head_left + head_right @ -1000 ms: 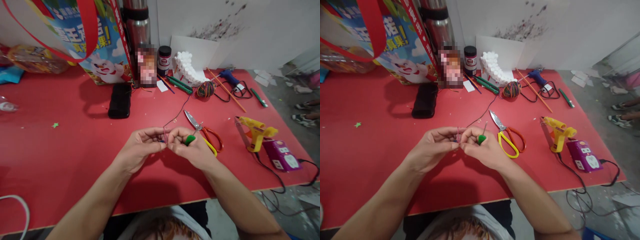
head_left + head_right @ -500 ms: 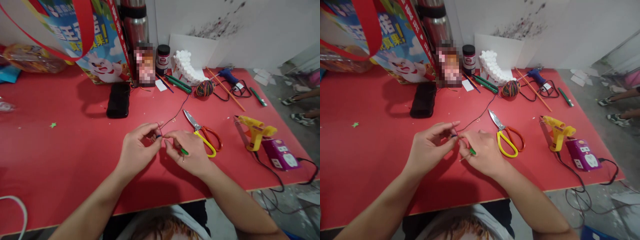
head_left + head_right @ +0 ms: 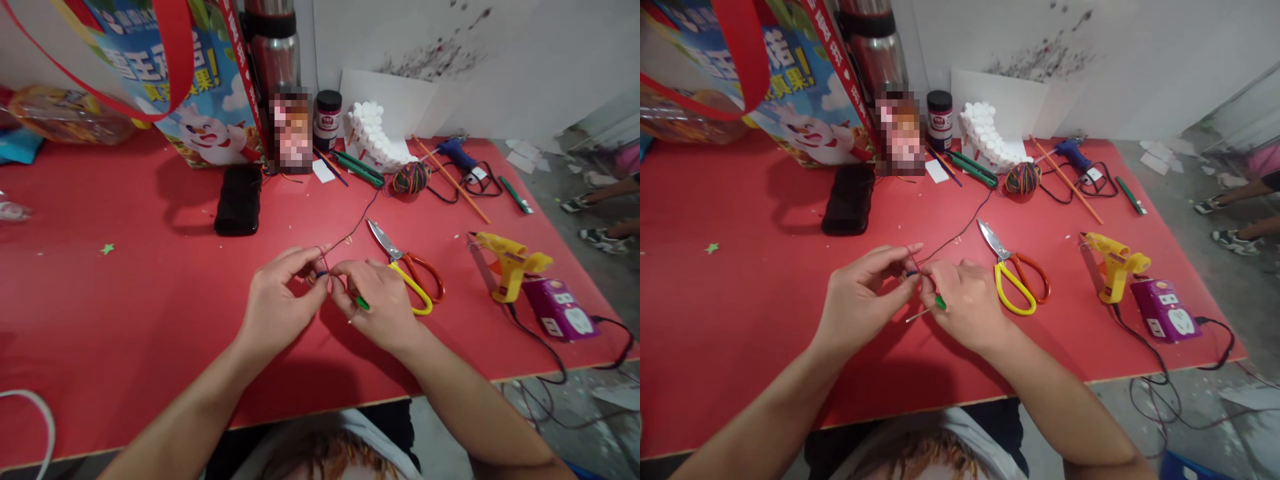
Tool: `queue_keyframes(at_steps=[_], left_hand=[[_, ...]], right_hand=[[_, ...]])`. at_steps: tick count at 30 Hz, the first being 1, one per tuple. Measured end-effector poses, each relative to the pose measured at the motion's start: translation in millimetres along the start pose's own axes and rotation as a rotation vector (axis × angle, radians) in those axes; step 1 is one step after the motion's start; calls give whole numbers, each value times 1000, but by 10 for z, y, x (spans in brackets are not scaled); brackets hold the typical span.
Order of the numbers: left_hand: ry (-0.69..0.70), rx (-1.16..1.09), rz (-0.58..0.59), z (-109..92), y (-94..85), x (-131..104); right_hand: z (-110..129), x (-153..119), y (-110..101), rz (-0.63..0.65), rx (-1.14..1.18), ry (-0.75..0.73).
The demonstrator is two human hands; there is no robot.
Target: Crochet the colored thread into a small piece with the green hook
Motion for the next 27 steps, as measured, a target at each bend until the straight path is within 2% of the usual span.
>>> queue_keyframes(at_steps=[4,7,9,12,16,19,22,27], left_hand=[[-104,-127,-17,87,-7,-14],[-255,-312,-21,207,26,-25],[-356,-444,-26,284,64,-39],[-451,-592,-44,360,113,-58],[-518,-704,-64,407,160,-74],[-548,-745,-77,419,169,-71],[-566,-756,-109,433,139,-58],[-558,-700,-142,452,73,-51]], right_hand=[[9,-6,-20,-23,-26,-15],[31,-10,-66,-65,7,-32],[12,-11,-87,-83,83,16],[-125,-33,-60,-95,316,252],[-316,-129,148,-83,755,619],[-368,-169,323,-31,1023,757],[-384,-154,370,47,1089,762],[-385,-77,109,21,735,570]])
Point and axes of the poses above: each hand's wrist, its own x-axis towards the middle knuckle, its own y-axis out of the palm, z = x × y, the point moved 8 cm from there along x, towards the middle knuckle, and after that the axes turned 3 degrees about -x, right-handed, at the moved point
